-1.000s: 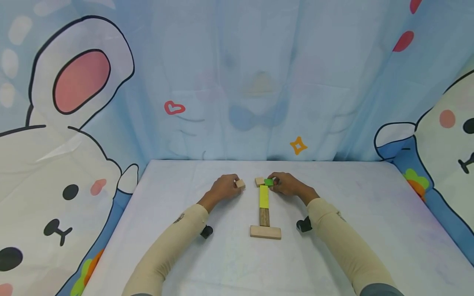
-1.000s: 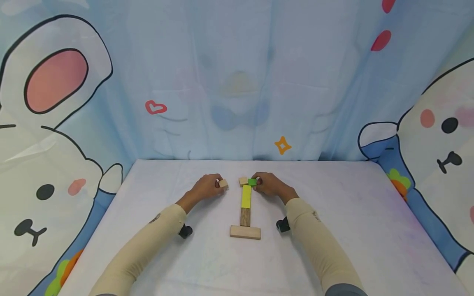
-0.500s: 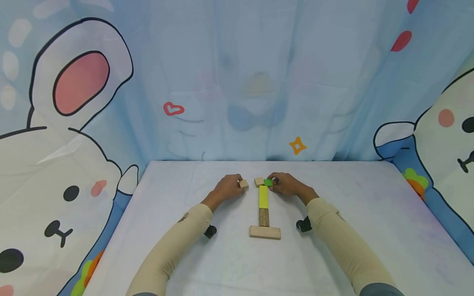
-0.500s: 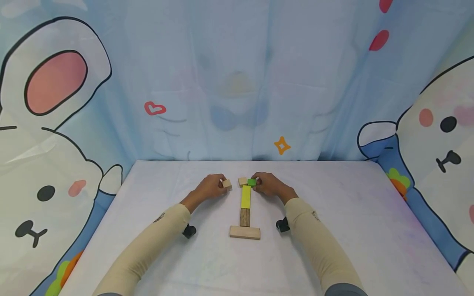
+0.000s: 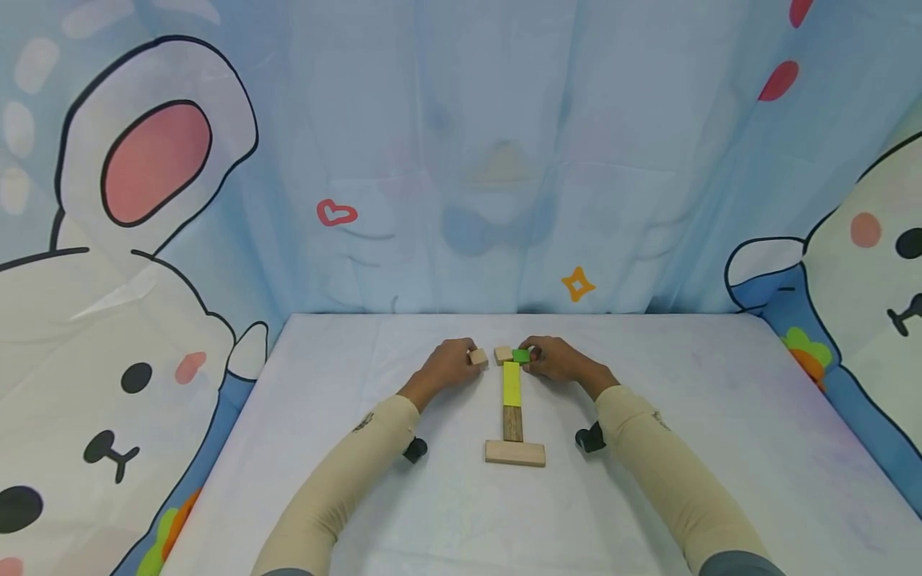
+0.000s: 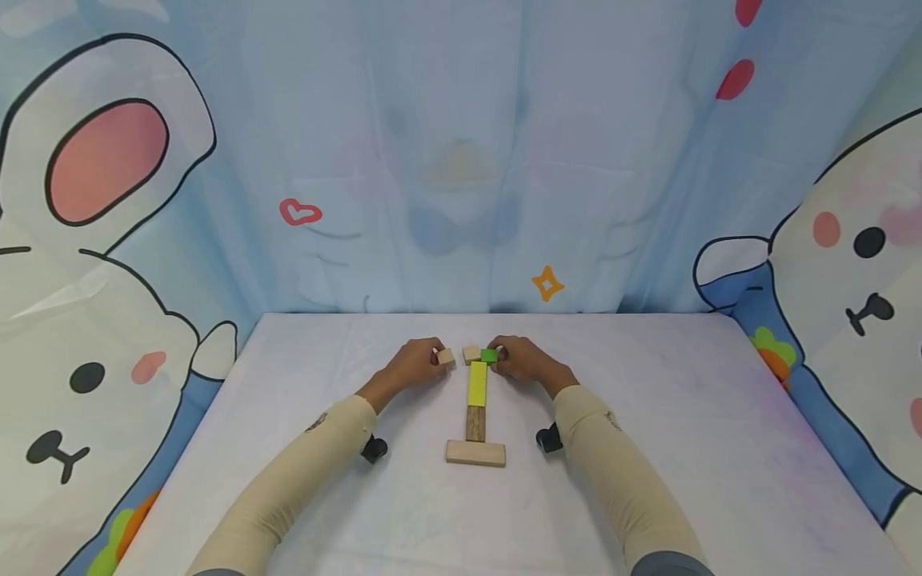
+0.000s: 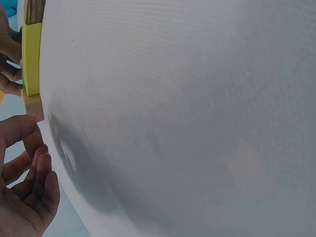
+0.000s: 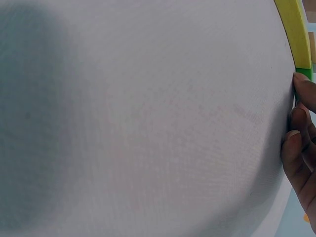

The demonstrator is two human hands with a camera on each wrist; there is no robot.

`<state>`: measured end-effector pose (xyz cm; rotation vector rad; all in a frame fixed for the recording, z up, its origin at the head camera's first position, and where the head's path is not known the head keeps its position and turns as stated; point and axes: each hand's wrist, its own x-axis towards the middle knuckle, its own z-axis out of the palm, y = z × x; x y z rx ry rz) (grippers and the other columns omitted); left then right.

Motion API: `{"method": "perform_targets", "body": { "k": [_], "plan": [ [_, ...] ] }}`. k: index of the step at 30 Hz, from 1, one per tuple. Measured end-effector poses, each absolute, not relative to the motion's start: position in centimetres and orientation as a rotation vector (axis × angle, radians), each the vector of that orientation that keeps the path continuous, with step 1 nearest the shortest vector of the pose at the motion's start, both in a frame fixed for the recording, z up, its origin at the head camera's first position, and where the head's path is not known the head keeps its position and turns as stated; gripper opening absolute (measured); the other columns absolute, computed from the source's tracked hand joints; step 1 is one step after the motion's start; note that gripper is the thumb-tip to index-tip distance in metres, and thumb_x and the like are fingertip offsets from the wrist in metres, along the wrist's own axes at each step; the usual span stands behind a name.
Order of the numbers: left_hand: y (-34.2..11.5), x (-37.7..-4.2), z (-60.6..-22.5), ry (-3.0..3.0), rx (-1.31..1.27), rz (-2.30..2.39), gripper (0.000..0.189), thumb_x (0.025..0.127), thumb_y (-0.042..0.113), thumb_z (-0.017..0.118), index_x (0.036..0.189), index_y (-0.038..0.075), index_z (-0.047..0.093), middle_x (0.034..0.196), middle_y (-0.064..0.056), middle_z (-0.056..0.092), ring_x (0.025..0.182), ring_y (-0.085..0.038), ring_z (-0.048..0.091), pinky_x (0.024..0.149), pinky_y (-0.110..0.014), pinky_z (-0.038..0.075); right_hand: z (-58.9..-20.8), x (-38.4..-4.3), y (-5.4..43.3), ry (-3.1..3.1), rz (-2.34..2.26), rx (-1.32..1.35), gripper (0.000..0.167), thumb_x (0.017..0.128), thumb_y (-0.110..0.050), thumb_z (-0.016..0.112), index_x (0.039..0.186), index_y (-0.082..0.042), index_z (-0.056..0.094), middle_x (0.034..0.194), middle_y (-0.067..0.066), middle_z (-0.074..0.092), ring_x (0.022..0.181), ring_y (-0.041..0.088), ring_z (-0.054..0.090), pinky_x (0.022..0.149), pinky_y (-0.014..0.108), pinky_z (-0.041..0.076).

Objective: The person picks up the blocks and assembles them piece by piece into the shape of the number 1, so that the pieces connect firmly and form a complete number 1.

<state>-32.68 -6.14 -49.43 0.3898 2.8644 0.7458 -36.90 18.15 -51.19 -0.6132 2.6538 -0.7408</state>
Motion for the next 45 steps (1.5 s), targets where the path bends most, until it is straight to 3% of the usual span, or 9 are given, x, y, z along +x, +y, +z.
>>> {"method": "perform_targets", "body": {
  "k": [25, 45],
  "plan": [
    [-5.1, -32.9, -49.6, 2.863, 0.378, 0.733, 0.029, 0.096, 0.024, 0.069, 0.117, 0.004, 0.066, 0.095, -0.003, 0.068, 0.078, -0.011, 0.053, 0.072, -0.026, 0.045, -51.5, -36.9, 18.2, 2.66, -0.731, -0.616, 0.038, 0.096, -0.017, 0.067, 0.131, -0.004, 0.059, 0.106, 0.012, 0.064, 0.094, 0.023, 0.057, 0.086, 0.043, 0.048],
    [-4.4, -32.7, -50.0, 2.877, 0.324, 0.715, 0.028, 0.095, 0.026, 0.07, 0.115, 0.007, 0.068, 0.085, 0.002, 0.062, 0.073, -0.01, 0.051, 0.065, -0.024, 0.041, -51.3, -36.8, 18.2, 2.647, -0.757, -0.583, 0.037, 0.096, -0.017, 0.067, 0.131, -0.006, 0.06, 0.104, 0.01, 0.064, 0.092, 0.022, 0.055, 0.084, 0.04, 0.046]
  ]
}}
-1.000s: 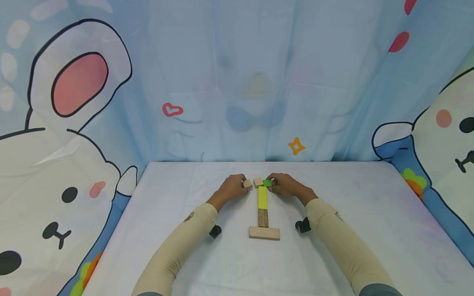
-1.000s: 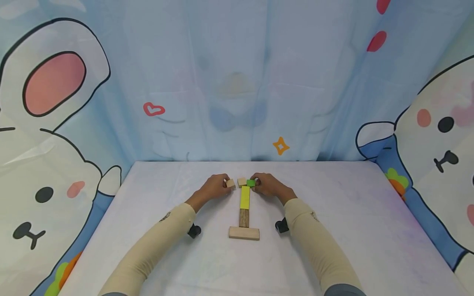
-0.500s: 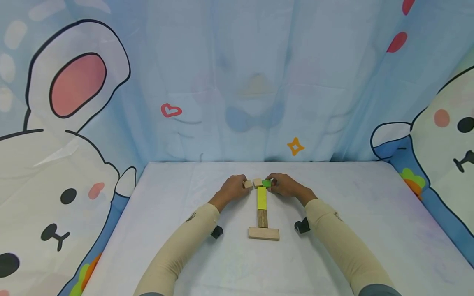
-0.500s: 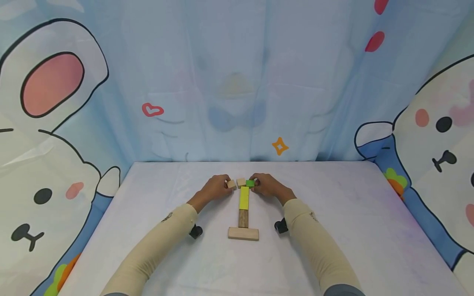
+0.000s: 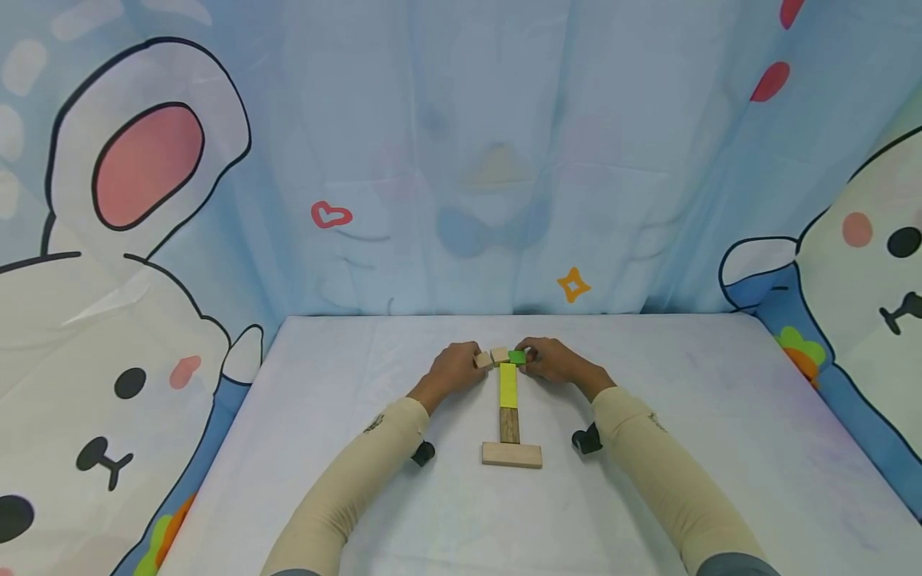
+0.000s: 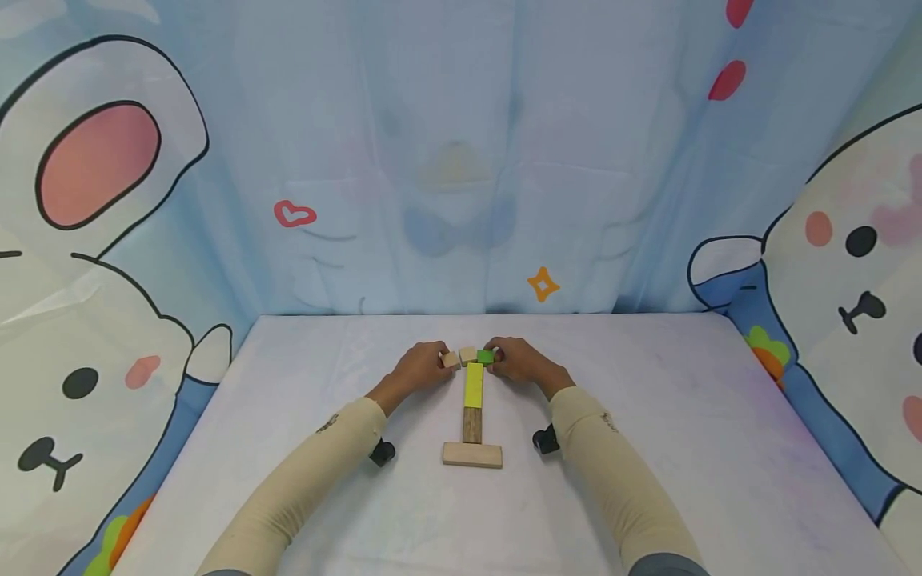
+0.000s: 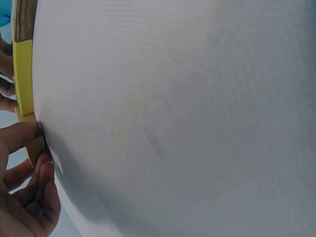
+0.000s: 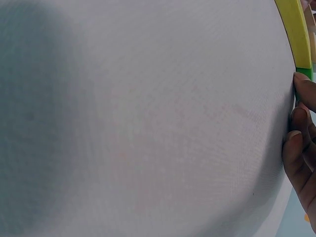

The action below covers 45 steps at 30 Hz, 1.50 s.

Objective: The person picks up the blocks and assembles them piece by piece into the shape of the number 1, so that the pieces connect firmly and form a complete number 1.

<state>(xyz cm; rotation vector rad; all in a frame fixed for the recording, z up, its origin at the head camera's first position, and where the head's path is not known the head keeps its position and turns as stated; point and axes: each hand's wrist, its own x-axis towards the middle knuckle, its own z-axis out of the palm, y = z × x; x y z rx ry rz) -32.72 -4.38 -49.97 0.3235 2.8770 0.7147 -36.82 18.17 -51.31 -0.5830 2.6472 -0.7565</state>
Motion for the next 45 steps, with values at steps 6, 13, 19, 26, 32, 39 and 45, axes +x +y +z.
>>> {"method": "perform_targets", "body": {
  "k": [6, 13, 19, 26, 32, 39, 45],
  "plan": [
    [-4.36, -32.79, -50.0, 2.879, 0.326, 0.737, 0.023, 0.095, 0.02, 0.069, 0.112, 0.005, 0.068, 0.082, 0.001, 0.061, 0.07, -0.011, 0.051, 0.063, -0.025, 0.041, -51.48, -36.82, 18.23, 2.653, -0.761, -0.622, 0.035, 0.096, -0.016, 0.068, 0.128, -0.005, 0.061, 0.104, 0.01, 0.064, 0.092, 0.022, 0.056, 0.083, 0.04, 0.047],
    [-4.32, -32.86, -50.11, 2.872, 0.336, 0.743, 0.022, 0.095, 0.02, 0.068, 0.11, 0.004, 0.067, 0.08, 0.0, 0.061, 0.069, -0.011, 0.05, 0.062, -0.024, 0.04, -51.45, -36.85, 18.18, 2.653, -0.748, -0.608, 0.037, 0.096, -0.016, 0.067, 0.13, -0.005, 0.06, 0.105, 0.01, 0.065, 0.092, 0.021, 0.056, 0.085, 0.04, 0.048],
    [-4.27, -32.92, -50.08, 2.867, 0.321, 0.747, 0.023, 0.095, 0.02, 0.068, 0.112, 0.005, 0.067, 0.083, 0.0, 0.061, 0.071, -0.011, 0.051, 0.064, -0.025, 0.041, -51.33, -36.89, 18.15, 2.659, -0.728, -0.601, 0.036, 0.097, -0.017, 0.067, 0.13, -0.007, 0.06, 0.106, 0.01, 0.065, 0.094, 0.022, 0.057, 0.085, 0.041, 0.048],
    [-4.2, -33.0, -50.08, 2.866, 0.315, 0.729, 0.024, 0.095, 0.022, 0.068, 0.113, 0.005, 0.067, 0.083, 0.001, 0.061, 0.072, -0.011, 0.051, 0.065, -0.025, 0.041, -51.21, -36.86, 18.13, 2.658, -0.722, -0.61, 0.036, 0.096, -0.017, 0.067, 0.13, -0.007, 0.06, 0.107, 0.011, 0.065, 0.095, 0.022, 0.057, 0.086, 0.042, 0.048],
    [-4.2, -33.07, -50.1, 2.872, 0.314, 0.703, 0.026, 0.096, 0.022, 0.068, 0.115, 0.005, 0.066, 0.085, 0.001, 0.061, 0.073, -0.011, 0.051, 0.065, -0.024, 0.041, -51.22, -36.8, 18.09, 2.66, -0.74, -0.603, 0.037, 0.096, -0.017, 0.067, 0.13, -0.006, 0.06, 0.107, 0.011, 0.065, 0.095, 0.022, 0.057, 0.086, 0.042, 0.048],
    [-4.28, -33.1, -50.24, 2.874, 0.293, 0.688, 0.027, 0.094, 0.024, 0.069, 0.113, 0.005, 0.065, 0.086, -0.001, 0.064, 0.071, -0.012, 0.052, 0.064, -0.026, 0.042, -51.29, -36.71, 18.08, 2.663, -0.74, -0.617, 0.037, 0.096, -0.016, 0.067, 0.131, -0.005, 0.06, 0.107, 0.011, 0.065, 0.096, 0.022, 0.058, 0.087, 0.043, 0.048],
    [-4.28, -33.02, -50.33, 2.869, 0.286, 0.701, 0.034, 0.092, 0.026, 0.072, 0.116, 0.004, 0.063, 0.091, -0.003, 0.066, 0.073, -0.012, 0.053, 0.066, -0.027, 0.045, -51.22, -36.56, 18.3, 2.669, -0.745, -0.616, 0.043, 0.096, -0.015, 0.067, 0.136, -0.004, 0.056, 0.107, 0.012, 0.065, 0.096, 0.022, 0.058, 0.088, 0.043, 0.048]
  ]
}}
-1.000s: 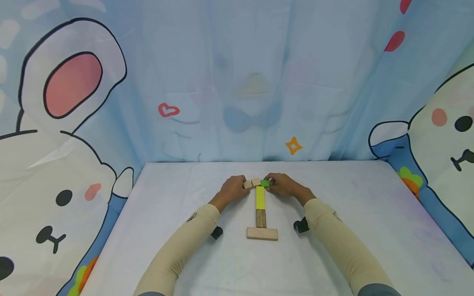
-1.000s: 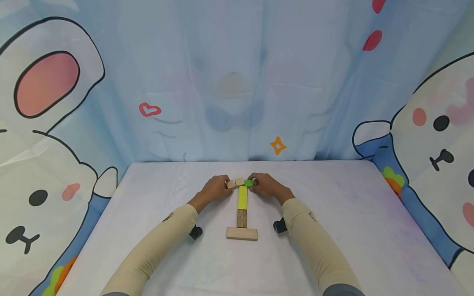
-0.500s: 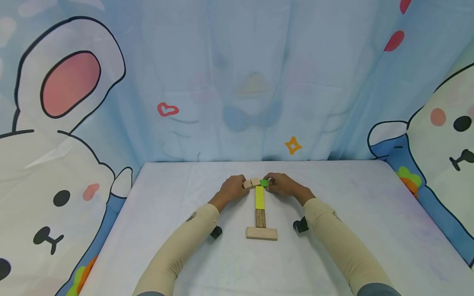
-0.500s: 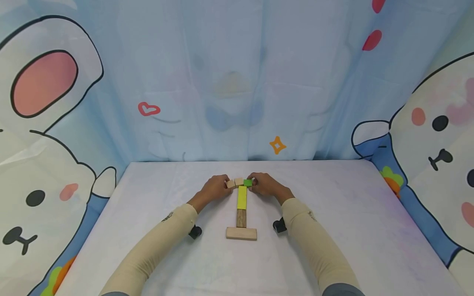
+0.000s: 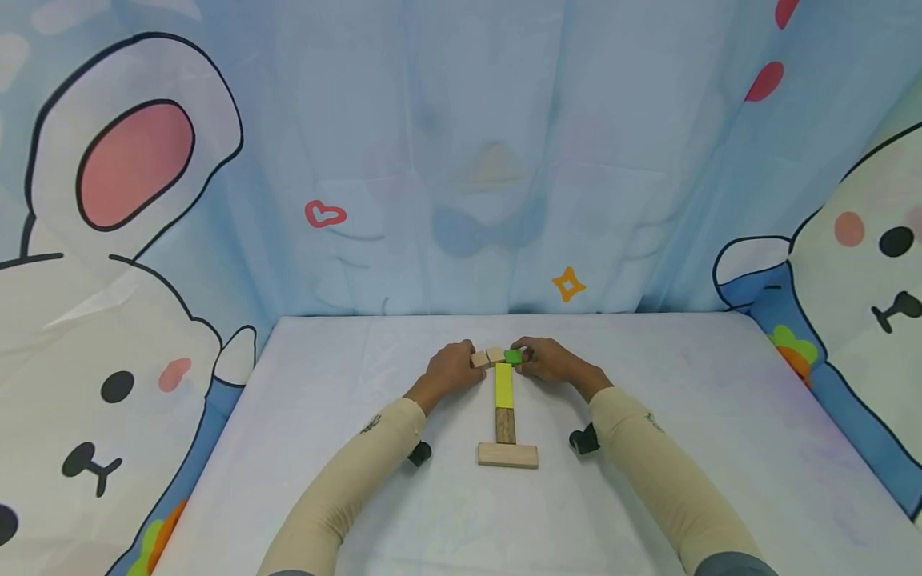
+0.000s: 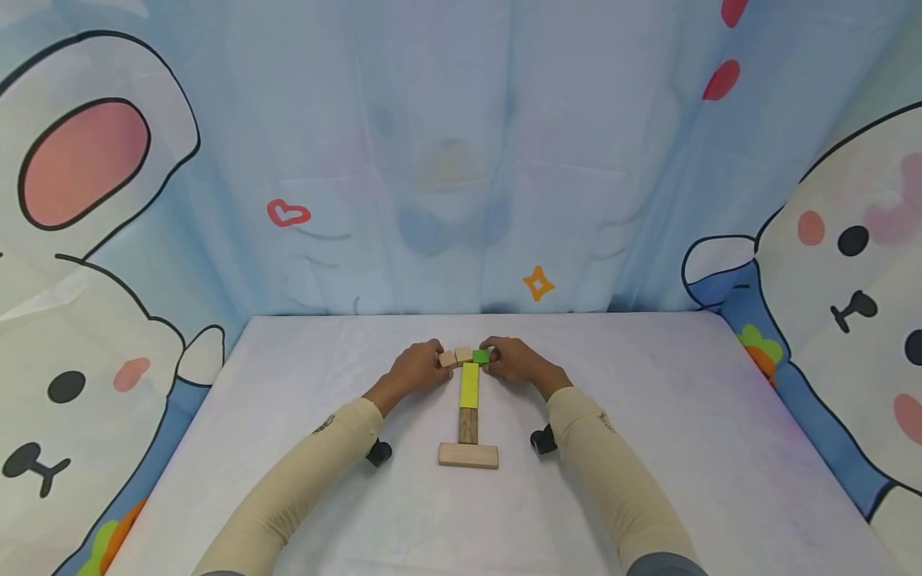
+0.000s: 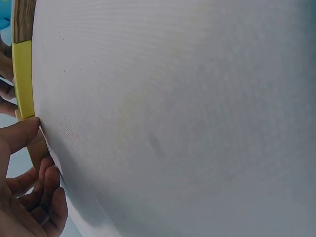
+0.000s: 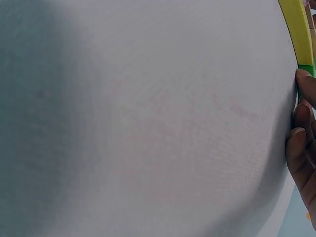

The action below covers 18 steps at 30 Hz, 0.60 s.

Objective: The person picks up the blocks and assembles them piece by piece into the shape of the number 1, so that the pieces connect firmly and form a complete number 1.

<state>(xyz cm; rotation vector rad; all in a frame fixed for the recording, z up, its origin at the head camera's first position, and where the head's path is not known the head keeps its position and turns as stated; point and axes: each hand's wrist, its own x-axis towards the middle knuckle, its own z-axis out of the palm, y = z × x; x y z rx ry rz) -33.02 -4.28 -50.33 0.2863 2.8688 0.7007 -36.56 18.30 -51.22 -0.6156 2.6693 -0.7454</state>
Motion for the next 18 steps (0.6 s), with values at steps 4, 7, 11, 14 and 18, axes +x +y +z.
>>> {"method": "perform_targets", "body": {
  "k": [4, 7, 11, 14, 18],
  "plan": [
    [-4.3, -32.9, -50.3, 2.881, 0.278, 0.68, 0.04, 0.092, 0.027, 0.071, 0.121, 0.002, 0.061, 0.097, -0.006, 0.068, 0.075, -0.013, 0.055, 0.068, -0.029, 0.049, -51.2, -36.5, 18.3, 2.673, -0.744, -0.616, 0.047, 0.096, -0.015, 0.067, 0.139, -0.003, 0.053, 0.109, 0.012, 0.065, 0.097, 0.023, 0.059, 0.089, 0.045, 0.048],
    [-4.4, -32.8, -50.3, 2.892, 0.266, 0.644, 0.044, 0.092, 0.03, 0.07, 0.125, 0.002, 0.06, 0.101, -0.008, 0.069, 0.076, -0.014, 0.055, 0.07, -0.031, 0.05, -51.3, -36.5, 18.3, 2.674, -0.743, -0.609, 0.049, 0.096, -0.017, 0.068, 0.14, -0.004, 0.053, 0.11, 0.012, 0.064, 0.098, 0.023, 0.058, 0.091, 0.045, 0.048],
    [-4.6, -32.6, -50.2, 2.911, 0.259, 0.591, 0.049, 0.092, 0.034, 0.07, 0.128, 0.002, 0.059, 0.107, -0.01, 0.07, 0.079, -0.015, 0.057, 0.074, -0.034, 0.053, -51.2, -36.3, 18.4, 2.674, -0.748, -0.609, 0.049, 0.096, -0.019, 0.068, 0.141, -0.004, 0.052, 0.11, 0.012, 0.064, 0.1, 0.024, 0.058, 0.092, 0.046, 0.047],
    [-4.8, -32.3, -50.1, 2.928, 0.249, 0.58, 0.052, 0.091, 0.035, 0.071, 0.129, 0.002, 0.058, 0.11, -0.012, 0.07, 0.08, -0.015, 0.057, 0.076, -0.036, 0.054, -51.1, -36.0, 18.6, 2.685, -0.757, -0.621, 0.048, 0.096, -0.02, 0.068, 0.139, -0.004, 0.053, 0.109, 0.012, 0.064, 0.099, 0.025, 0.058, 0.091, 0.047, 0.047],
    [-5.3, -31.8, -49.9, 2.943, 0.228, 0.591, 0.055, 0.091, 0.036, 0.071, 0.131, 0.002, 0.056, 0.105, -0.012, 0.07, 0.078, -0.016, 0.056, 0.075, -0.037, 0.054, -51.5, -35.9, 19.2, 2.732, -0.766, -0.638, 0.047, 0.095, -0.021, 0.069, 0.137, -0.005, 0.056, 0.104, 0.009, 0.065, 0.095, 0.022, 0.057, 0.088, 0.044, 0.047]
  ]
}}
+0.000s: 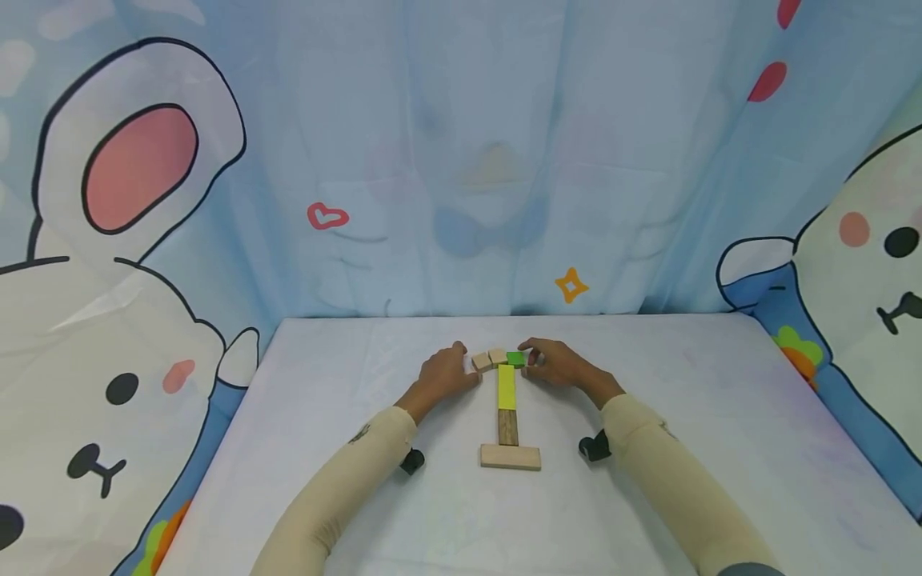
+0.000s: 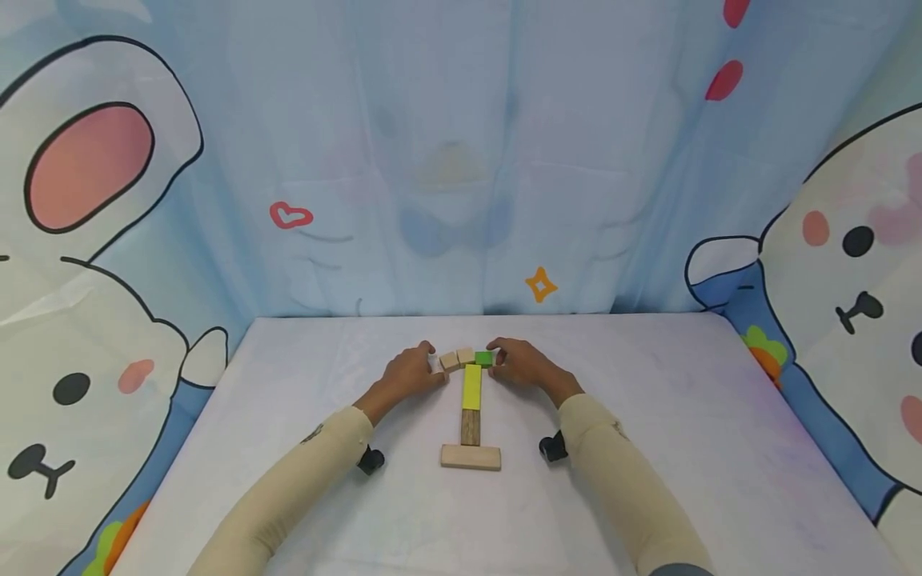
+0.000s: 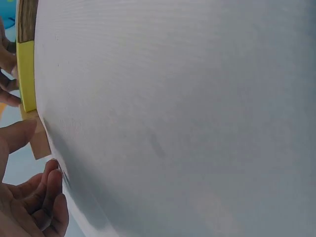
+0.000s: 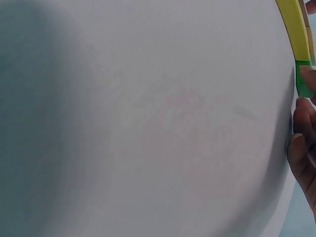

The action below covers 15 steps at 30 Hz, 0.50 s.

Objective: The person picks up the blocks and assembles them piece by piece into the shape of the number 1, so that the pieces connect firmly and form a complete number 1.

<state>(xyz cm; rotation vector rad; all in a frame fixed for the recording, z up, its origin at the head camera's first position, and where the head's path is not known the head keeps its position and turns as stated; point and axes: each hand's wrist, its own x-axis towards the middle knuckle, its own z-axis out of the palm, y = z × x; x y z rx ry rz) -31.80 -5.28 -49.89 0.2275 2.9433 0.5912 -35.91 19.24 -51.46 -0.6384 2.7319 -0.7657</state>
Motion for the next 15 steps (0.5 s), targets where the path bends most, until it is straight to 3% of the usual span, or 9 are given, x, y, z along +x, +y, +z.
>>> {"method": "perform_targets", "body": {
  "k": [6, 15],
  "plan": [
    [-6.0, -31.1, -49.7, 2.959, 0.233, 0.604, 0.058, 0.092, 0.04, 0.071, 0.133, 0.003, 0.055, 0.095, -0.007, 0.068, 0.078, -0.015, 0.056, 0.074, -0.035, 0.053, -51.6, -35.4, 21.0, 2.781, -0.809, -0.632, 0.045, 0.094, -0.018, 0.07, 0.136, -0.005, 0.057, 0.105, 0.009, 0.065, 0.08, 0.017, 0.055, 0.072, 0.033, 0.048],
    [-7.4, -30.0, -49.2, 2.961, 0.257, 0.635, 0.06, 0.093, 0.044, 0.069, 0.136, 0.005, 0.054, 0.108, -0.008, 0.07, 0.09, -0.018, 0.063, 0.083, -0.038, 0.054, -51.3, -32.9, 23.5, 2.875, -0.826, -0.557, 0.046, 0.094, -0.022, 0.069, 0.134, -0.004, 0.057, 0.112, 0.014, 0.066, 0.069, 0.014, 0.055, 0.06, 0.029, 0.048]
  ]
}}
